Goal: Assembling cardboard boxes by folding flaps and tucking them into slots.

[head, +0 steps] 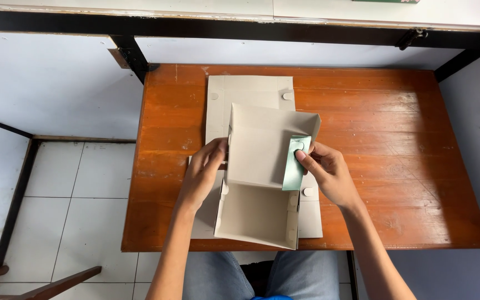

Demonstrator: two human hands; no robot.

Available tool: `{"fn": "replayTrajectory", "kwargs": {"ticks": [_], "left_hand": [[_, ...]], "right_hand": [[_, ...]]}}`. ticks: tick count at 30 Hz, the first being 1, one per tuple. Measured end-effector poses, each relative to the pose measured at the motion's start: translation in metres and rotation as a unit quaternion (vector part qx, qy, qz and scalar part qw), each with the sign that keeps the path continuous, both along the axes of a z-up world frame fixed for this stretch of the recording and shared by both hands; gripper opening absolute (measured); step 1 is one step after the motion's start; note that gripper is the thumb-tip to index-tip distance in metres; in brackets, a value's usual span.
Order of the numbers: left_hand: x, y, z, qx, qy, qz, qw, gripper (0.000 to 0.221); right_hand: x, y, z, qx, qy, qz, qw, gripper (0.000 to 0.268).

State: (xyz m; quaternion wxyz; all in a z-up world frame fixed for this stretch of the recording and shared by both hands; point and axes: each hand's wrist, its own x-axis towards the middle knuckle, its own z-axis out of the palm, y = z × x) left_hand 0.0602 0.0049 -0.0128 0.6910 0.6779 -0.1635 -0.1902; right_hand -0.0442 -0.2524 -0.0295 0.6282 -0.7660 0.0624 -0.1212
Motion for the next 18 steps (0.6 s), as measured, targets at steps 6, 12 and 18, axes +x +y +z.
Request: {"fn": "replayTrajectory", "kwargs": {"ticks": [6, 12, 18], "left_hand": [[-0.003, -0.014, -0.019, -0.029, -0.020, 0.069, 0.997, 0.023], [-0.004, -0.012, -0.037, -0.009, -0.036, 0.074, 0.997, 0.022], [-0.017, -0.005, 0.018, 0.024, -0.081, 0.054, 0.995, 0.048]], "right_hand": [[-0.006, 0.005, 0.015, -0.020, -0.008, -0.014, 1.000, 0.033], [-0.006, -0.008, -0.012, -0.035, -0.024, -0.063, 0.997, 0.040], [-0.008, 0.012, 0.024, -0.052, -0.010, -0.051, 0.997, 0.035]]}}
